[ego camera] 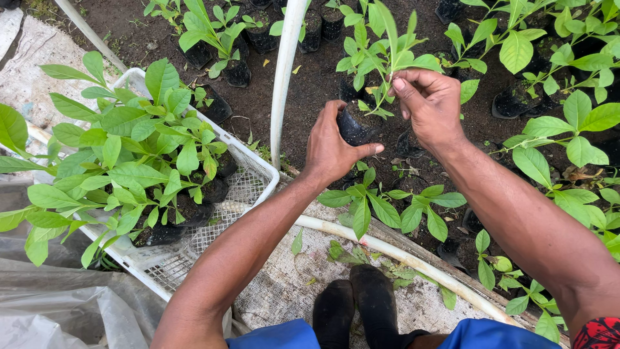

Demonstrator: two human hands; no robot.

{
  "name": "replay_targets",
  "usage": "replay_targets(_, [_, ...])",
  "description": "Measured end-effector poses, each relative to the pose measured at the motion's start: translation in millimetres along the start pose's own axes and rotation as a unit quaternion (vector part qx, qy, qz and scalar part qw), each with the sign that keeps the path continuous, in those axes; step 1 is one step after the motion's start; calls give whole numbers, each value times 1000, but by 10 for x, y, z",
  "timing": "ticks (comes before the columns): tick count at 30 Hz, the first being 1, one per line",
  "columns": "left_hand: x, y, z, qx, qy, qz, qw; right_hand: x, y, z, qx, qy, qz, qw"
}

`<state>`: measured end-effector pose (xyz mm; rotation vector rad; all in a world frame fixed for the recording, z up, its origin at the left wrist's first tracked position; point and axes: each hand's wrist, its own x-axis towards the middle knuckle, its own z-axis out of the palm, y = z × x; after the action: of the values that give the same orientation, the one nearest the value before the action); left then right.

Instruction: The person picks up seedlings in black plastic bags from the ground, inspects them, and places them into a white plastic basket. The person repeats this process multiple times, moving along the row of seedlings.

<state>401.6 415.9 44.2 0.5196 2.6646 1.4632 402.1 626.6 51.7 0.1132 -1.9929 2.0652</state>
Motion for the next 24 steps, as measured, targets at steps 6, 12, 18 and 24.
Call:
replay_targets(6, [-11,20,4,48,15,-8,999,-25,6,74,-46,31,3,998])
replay_targets(12, [-4,-7,-2,71,28,-4,997,-4,40,175,-89,65,-61,992])
replay_targets(18, [-25,-39,-19,66,28,4,997,-25,-14,179,-99,73,6,992])
replay_targets(24, [-19,-41,-52,51,19,-5,999,-7,10,108,-6,3,10,1000])
